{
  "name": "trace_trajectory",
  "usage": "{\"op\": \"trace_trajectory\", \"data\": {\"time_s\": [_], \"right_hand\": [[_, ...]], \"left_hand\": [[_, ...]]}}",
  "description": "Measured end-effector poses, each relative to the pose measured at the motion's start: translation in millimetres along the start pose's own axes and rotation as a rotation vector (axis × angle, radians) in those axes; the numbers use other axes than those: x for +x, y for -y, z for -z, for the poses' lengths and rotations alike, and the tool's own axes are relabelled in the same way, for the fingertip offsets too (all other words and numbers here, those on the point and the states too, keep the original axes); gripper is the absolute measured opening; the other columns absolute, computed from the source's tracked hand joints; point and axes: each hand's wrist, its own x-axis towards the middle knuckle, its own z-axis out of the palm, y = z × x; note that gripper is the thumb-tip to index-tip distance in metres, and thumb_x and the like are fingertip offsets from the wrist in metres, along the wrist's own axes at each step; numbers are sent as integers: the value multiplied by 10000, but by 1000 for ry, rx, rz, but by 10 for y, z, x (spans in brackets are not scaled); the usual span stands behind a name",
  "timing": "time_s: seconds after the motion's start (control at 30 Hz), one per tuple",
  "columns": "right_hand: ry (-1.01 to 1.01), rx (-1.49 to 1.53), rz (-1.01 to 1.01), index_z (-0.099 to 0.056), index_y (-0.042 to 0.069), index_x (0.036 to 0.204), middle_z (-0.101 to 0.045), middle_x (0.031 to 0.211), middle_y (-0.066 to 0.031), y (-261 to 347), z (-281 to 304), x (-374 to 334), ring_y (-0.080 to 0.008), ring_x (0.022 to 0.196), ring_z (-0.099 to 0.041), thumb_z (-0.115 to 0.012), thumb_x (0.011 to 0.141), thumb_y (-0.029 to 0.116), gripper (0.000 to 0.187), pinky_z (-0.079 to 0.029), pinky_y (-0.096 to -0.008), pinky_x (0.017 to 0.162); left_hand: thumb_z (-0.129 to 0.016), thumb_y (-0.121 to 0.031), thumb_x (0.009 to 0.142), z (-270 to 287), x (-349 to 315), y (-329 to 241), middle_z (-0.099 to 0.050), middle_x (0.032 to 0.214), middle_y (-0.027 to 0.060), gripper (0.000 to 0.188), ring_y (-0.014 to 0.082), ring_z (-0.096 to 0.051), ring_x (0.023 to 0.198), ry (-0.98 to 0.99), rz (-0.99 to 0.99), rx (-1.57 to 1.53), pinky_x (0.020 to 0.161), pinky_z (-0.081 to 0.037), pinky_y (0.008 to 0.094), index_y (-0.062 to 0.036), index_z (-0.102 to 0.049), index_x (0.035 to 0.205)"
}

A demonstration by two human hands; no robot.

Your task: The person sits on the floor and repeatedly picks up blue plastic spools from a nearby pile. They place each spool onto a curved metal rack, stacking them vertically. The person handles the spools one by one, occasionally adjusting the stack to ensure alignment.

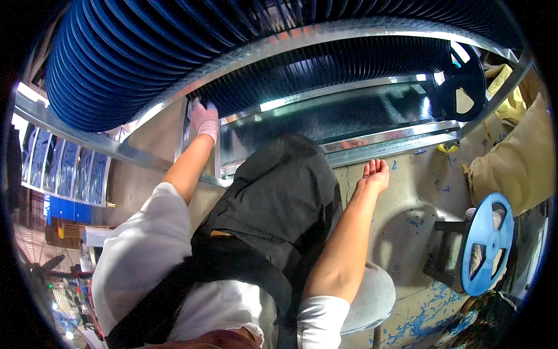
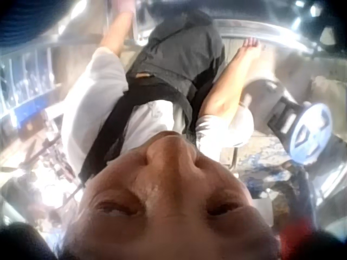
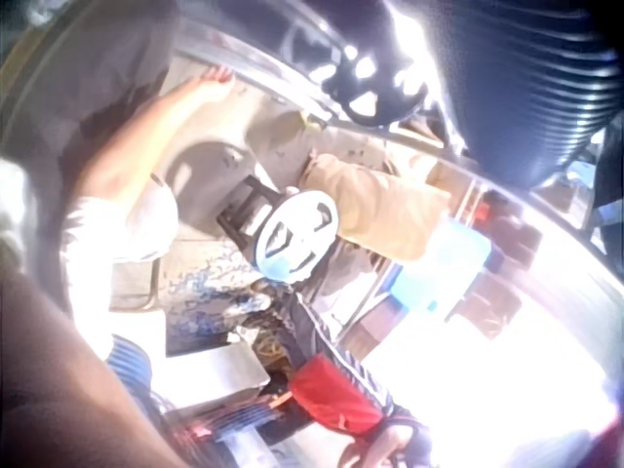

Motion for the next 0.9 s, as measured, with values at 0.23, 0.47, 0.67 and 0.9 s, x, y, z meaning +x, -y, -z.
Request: {"op": "trace_trajectory", "data": {"time_s": [0.23,0.47,0.67,0.9], "right_hand": [[8,274,1,-534,63,1184,-593,1115,-66,401,123,116,-215,997,-590,-473,939,316,357,-486,-360,836],[148,471,179,-596,64,1101,-630,1078,-74,924,222,-608,-211,976,-603,-450,971,304,309,-500,-364,823],[-2,171,377,-585,44,1118,-624,1059,-62,1310,367,-1104,-166,910,-607,-449,973,263,296,-474,-293,788],[168,-919,584,-631,35,1093,-643,1052,-112,652,485,-1115,-181,940,-611,-529,919,226,277,-459,-294,841]], "left_hand": [[-622,-135,731,24,-381,-1083,-457,1276,199,529,386,-407,1208,117,-831,-310,1034,-321,473,-89,-473,1237],[-636,-200,725,-366,-903,-1752,-351,1389,224,626,434,-283,1293,329,-1141,-337,1071,-219,527,-90,-438,1309],[-577,-313,776,-129,-1889,-1586,-267,1461,195,669,397,-195,1368,642,-1315,-307,1112,-112,542,-97,-371,1374],[-585,-281,791,328,-2456,-1217,-217,1491,182,692,400,-159,1381,940,-1205,-494,1119,-108,524,-117,-327,1413]]}}
